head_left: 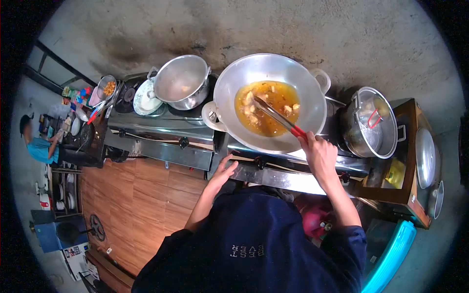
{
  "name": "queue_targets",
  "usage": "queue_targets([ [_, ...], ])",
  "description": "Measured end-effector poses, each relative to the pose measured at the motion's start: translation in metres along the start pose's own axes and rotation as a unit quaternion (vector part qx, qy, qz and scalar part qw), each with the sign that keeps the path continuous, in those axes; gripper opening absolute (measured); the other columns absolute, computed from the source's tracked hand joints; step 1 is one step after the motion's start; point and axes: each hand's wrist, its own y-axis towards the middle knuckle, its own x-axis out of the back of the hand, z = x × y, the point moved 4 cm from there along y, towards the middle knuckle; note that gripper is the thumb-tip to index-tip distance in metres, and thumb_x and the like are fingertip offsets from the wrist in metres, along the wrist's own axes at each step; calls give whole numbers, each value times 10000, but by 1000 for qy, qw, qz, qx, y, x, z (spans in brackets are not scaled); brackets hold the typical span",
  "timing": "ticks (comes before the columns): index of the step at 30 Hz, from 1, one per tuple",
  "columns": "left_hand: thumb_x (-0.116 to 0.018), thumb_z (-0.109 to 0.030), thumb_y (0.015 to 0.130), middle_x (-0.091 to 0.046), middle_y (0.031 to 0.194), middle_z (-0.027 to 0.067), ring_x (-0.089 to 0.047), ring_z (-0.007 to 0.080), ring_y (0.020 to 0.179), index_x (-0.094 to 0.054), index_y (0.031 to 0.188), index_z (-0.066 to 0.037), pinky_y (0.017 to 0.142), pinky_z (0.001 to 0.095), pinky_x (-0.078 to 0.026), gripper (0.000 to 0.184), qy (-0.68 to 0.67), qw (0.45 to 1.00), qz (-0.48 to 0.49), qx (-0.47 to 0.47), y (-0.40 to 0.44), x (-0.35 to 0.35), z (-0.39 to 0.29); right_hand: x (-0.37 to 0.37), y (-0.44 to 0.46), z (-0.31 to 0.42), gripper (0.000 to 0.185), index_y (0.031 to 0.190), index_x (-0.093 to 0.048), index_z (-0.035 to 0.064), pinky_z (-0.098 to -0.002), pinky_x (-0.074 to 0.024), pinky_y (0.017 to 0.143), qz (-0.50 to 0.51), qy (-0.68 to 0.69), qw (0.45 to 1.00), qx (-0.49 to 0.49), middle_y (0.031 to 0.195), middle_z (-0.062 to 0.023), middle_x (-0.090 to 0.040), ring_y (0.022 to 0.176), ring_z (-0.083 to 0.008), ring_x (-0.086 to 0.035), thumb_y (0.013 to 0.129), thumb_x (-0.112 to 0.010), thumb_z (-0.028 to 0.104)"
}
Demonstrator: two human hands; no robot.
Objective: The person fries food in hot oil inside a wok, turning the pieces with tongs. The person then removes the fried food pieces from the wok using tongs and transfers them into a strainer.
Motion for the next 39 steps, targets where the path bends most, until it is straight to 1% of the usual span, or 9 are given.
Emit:
queue_targets([
  [2,-631,-399,861,-254,1453,55,-426,227,1230,-347,1393,-96,936,372,-418,675,-2,1000,3,1,-1,0,-1,2,0,-1,277,781,-549,95,-359,-470,400,-6,7,1000,12,598,-79,-598,479,-244,-614,863,-590,356],
  [8,-631,-388,863,-259,1454,59,-391,230,1260,-356,1384,-96,946,388,-413,657,-7,1000,9,4,0,1,-1,20,-4,0,283,815,-573,95,-353,-465,403,-23,6,1000,13,585,-71,-580,472,-241,-606,875,-576,372],
  [12,-628,-380,867,-266,1454,61,-387,232,1265,-361,1377,-103,950,389,-409,639,4,1000,8,4,1,-3,-6,23,1,-5,284,798,-574,96,-353,-460,395,-29,-9,1000,3,577,-70,-574,460,-241,-600,874,-578,370],
  [15,-584,-383,895,-428,1333,104,-475,211,1189,-348,1380,-100,977,354,-387,609,31,999,-10,-3,-5,-9,-17,21,8,-6,284,789,-574,95,-355,-461,393,-57,-16,998,-3,573,-71,-576,458,-244,-600,873,-580,366],
  [23,-571,-404,897,-426,1334,129,-467,227,1203,-340,1388,-89,982,358,-385,628,29,1000,-1,-8,-4,-7,-13,-8,24,-6,293,789,-577,84,-376,-476,407,-25,-3,1000,-13,592,-105,-607,489,-267,-620,880,-566,362],
  [29,-584,-405,889,-405,1351,127,-469,234,1202,-344,1389,-93,985,363,-387,636,22,1000,-7,-4,-3,-2,-9,7,20,-7,307,788,-579,87,-384,-466,409,-15,26,999,-11,593,-102,-605,484,-284,-611,881,-562,379],
  [33,-583,-403,891,-398,1356,127,-470,236,1201,-349,1387,-94,985,365,-388,630,9,1000,-12,-2,-2,0,-4,27,12,-11,307,784,-572,88,-390,-452,402,-34,27,999,-29,593,-90,-600,480,-285,-605,883,-561,378],
  [36,-576,-398,895,-396,1358,124,-472,232,1198,-349,1386,-93,988,364,-387,621,11,1000,-13,3,-3,0,-5,28,5,-14,305,782,-573,84,-393,-455,407,-37,3,998,-45,603,-92,-606,482,-284,-606,886,-559,372],
  [39,-571,-392,900,-395,1358,120,-473,228,1198,-348,1387,-93,984,359,-389,614,13,1000,-14,-1,-3,0,-9,20,-2,-20,303,788,-581,84,-397,-457,413,-36,13,997,-63,609,-95,-612,491,-283,-611,885,-561,371],
])
